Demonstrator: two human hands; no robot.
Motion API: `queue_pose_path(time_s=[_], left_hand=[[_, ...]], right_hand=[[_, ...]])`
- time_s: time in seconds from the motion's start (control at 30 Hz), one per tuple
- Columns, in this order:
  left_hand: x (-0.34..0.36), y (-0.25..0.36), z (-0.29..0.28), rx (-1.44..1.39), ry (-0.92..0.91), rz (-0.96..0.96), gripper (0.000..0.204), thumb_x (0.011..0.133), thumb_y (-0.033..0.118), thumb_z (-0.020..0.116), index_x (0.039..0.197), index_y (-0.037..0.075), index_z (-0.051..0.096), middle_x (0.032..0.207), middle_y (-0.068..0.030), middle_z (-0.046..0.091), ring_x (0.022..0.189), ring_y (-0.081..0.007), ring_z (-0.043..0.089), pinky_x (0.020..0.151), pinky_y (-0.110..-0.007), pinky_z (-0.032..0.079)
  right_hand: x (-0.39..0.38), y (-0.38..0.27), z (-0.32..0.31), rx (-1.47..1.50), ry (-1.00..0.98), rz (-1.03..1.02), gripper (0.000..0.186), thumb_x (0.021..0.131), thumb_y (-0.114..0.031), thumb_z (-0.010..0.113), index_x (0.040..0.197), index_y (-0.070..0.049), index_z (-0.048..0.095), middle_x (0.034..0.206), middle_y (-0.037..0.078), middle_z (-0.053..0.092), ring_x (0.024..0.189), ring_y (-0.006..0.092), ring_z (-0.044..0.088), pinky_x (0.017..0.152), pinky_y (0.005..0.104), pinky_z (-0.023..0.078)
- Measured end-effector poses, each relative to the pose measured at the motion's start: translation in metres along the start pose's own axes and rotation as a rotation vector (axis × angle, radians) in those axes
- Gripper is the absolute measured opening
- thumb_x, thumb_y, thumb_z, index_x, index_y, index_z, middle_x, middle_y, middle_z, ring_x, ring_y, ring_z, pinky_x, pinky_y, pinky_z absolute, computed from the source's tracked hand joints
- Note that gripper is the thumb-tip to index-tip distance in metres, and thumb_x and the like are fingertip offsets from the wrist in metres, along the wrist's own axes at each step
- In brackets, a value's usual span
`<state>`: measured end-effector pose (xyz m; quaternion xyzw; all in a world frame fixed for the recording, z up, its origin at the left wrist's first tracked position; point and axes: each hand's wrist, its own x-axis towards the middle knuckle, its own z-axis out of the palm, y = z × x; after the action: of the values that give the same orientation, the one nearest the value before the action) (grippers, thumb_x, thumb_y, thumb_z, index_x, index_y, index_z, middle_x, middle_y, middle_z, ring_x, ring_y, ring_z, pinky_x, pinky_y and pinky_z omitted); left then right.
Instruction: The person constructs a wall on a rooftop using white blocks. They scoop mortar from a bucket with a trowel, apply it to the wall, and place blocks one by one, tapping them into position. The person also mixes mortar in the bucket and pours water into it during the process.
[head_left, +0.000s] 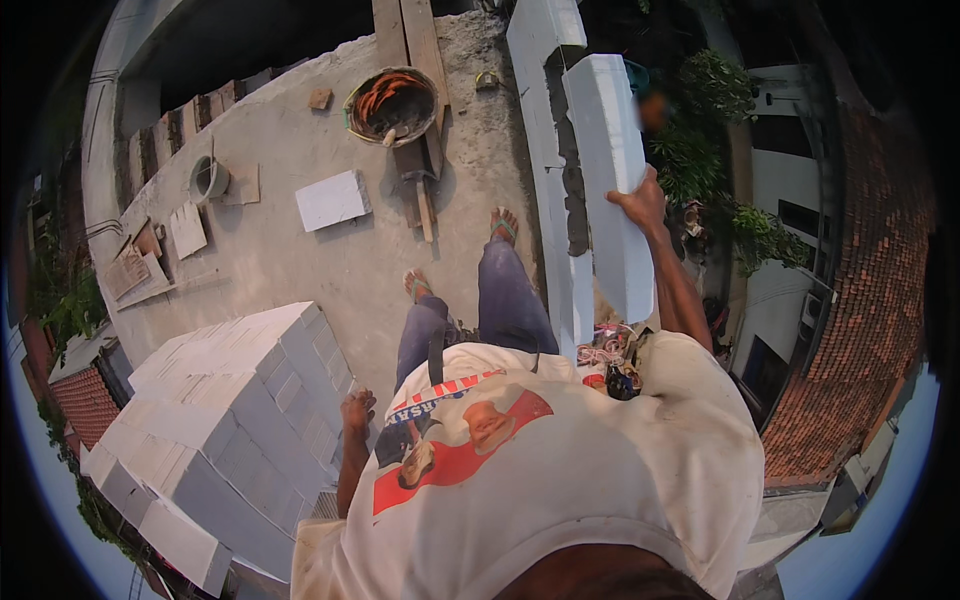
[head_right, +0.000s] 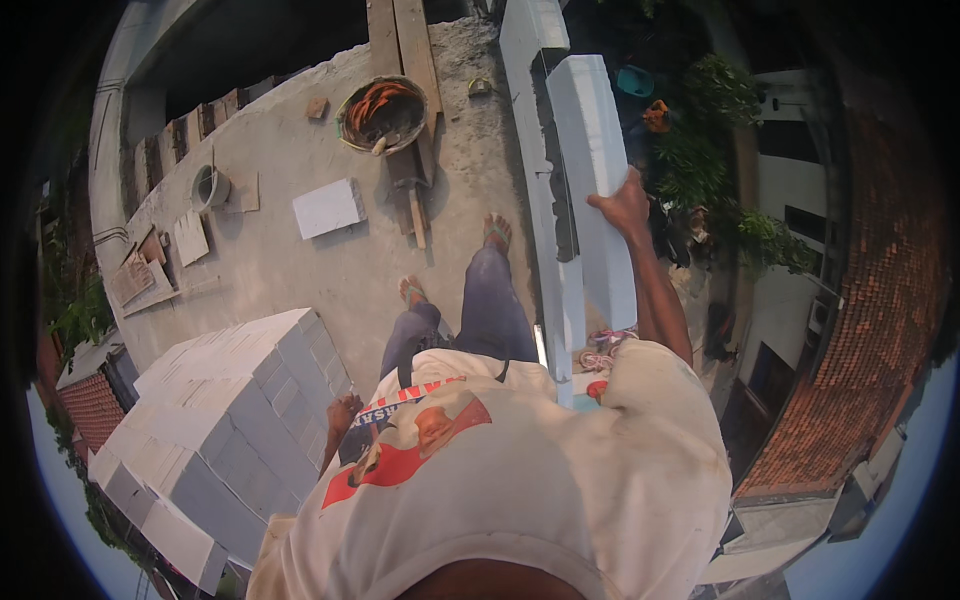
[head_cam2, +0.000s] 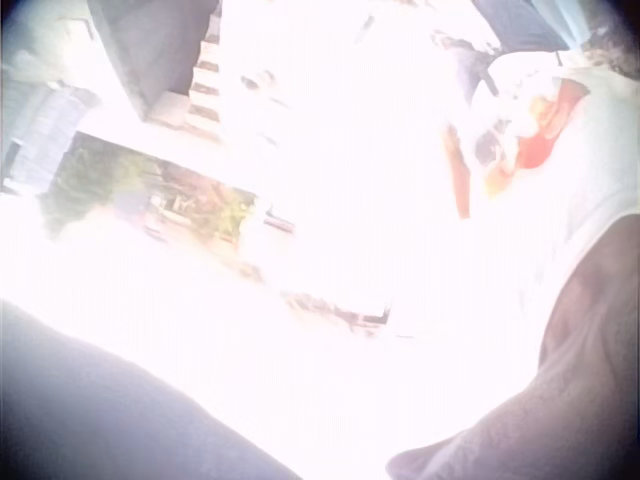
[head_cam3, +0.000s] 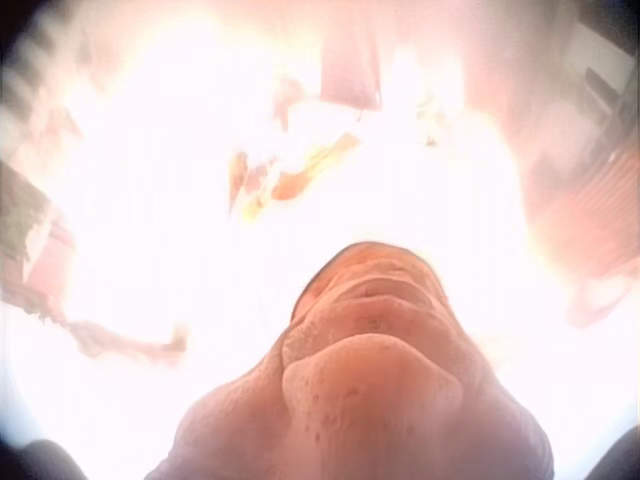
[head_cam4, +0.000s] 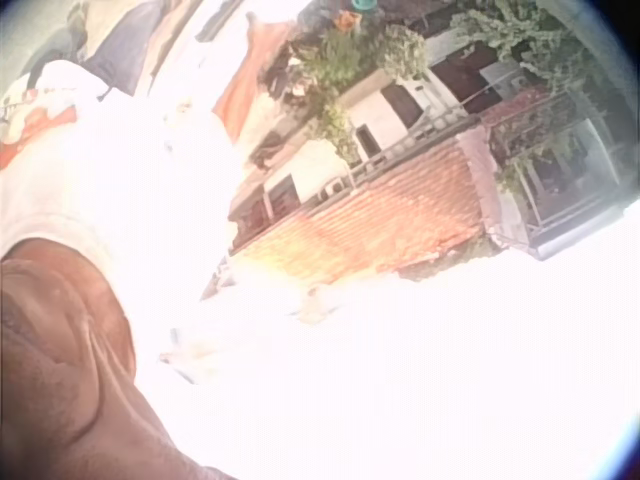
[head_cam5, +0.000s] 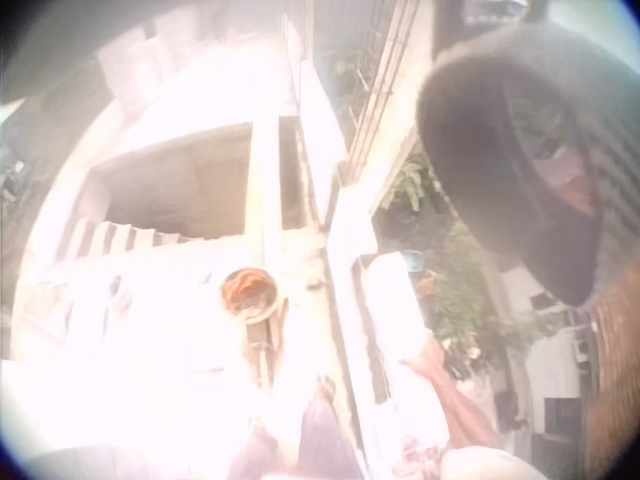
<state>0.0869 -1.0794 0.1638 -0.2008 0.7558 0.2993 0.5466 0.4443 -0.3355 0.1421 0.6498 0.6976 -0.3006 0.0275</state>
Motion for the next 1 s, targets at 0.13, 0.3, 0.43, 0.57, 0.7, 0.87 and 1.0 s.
queue_pose_path(time_s=[0.13, 0.3, 0.43, 0.57, 0.7, 0.87, 1.0], left_hand=[[-0.035, -0.019, 0.029, -0.071, 0.092, -0.067, 0.026, 0.100, 0.040, 0.067, 0.111, 0.017, 0.066, 0.108, 0.0031, 0.071, 0.099, -0.0158, 0.067, 0.076, -0.036, 0.046], [-0.045, -0.058, 0.023, -0.245, 0.002, -0.126, 0.029, 0.100, 0.043, 0.067, 0.113, 0.018, 0.066, 0.111, 0.0022, 0.071, 0.104, -0.0179, 0.068, 0.080, -0.038, 0.047], [-0.060, -0.051, 0.057, -0.179, 0.064, -0.143, 0.041, 0.100, 0.044, 0.068, 0.126, 0.013, 0.065, 0.122, -0.0043, 0.071, 0.116, -0.0237, 0.067, 0.092, -0.044, 0.048], [-0.070, -0.039, 0.074, -0.153, 0.058, -0.167, 0.050, 0.101, 0.043, 0.067, 0.137, 0.009, 0.061, 0.133, -0.0097, 0.069, 0.126, -0.0289, 0.064, 0.104, -0.048, 0.045], [-0.065, -0.036, 0.080, -0.156, 0.065, -0.159, 0.046, 0.102, 0.042, 0.065, 0.135, 0.010, 0.062, 0.132, -0.0086, 0.069, 0.125, -0.0287, 0.064, 0.104, -0.048, 0.045], [-0.060, -0.040, 0.080, -0.130, 0.048, -0.167, 0.043, 0.103, 0.042, 0.065, 0.133, 0.012, 0.063, 0.130, -0.0068, 0.070, 0.125, -0.0273, 0.064, 0.102, -0.047, 0.045], [-0.054, -0.053, 0.075, -0.174, 0.002, -0.179, 0.042, 0.103, 0.042, 0.065, 0.133, 0.012, 0.062, 0.131, -0.0063, 0.069, 0.126, -0.0263, 0.064, 0.102, -0.046, 0.045]], right_hand=[[0.033, -0.021, 0.024, 0.014, -0.032, 0.012, 0.105, 0.064, -0.035, 0.095, 0.146, 0.006, 0.044, 0.130, 0.030, 0.067, 0.120, 0.0445, 0.067, 0.106, 0.0488, 0.052], [0.060, -0.023, 0.055, 0.045, -0.070, 0.065, 0.106, 0.063, -0.035, 0.096, 0.146, 0.005, 0.044, 0.133, 0.031, 0.064, 0.123, 0.0444, 0.065, 0.106, 0.0492, 0.052], [0.069, -0.013, 0.071, -0.017, 0.005, -0.004, 0.104, 0.067, -0.033, 0.095, 0.148, 0.004, 0.041, 0.127, 0.028, 0.069, 0.112, 0.0419, 0.071, 0.102, 0.0466, 0.056], [0.065, -0.024, 0.070, -0.014, -0.031, 0.036, 0.102, 0.068, -0.032, 0.094, 0.147, 0.004, 0.041, 0.125, 0.029, 0.069, 0.112, 0.0417, 0.071, 0.102, 0.0462, 0.057], [0.068, -0.022, 0.071, -0.001, -0.037, 0.047, 0.101, 0.069, -0.031, 0.094, 0.147, 0.004, 0.040, 0.125, 0.029, 0.069, 0.112, 0.0415, 0.072, 0.101, 0.0458, 0.057], [0.067, -0.021, 0.074, 0.010, -0.060, 0.051, 0.100, 0.070, -0.032, 0.095, 0.146, 0.004, 0.041, 0.124, 0.029, 0.070, 0.109, 0.0413, 0.073, 0.099, 0.0466, 0.058], [0.076, -0.020, 0.078, 0.006, -0.066, 0.029, 0.101, 0.068, -0.034, 0.095, 0.145, 0.004, 0.042, 0.122, 0.028, 0.070, 0.104, 0.0400, 0.075, 0.097, 0.0468, 0.059]])
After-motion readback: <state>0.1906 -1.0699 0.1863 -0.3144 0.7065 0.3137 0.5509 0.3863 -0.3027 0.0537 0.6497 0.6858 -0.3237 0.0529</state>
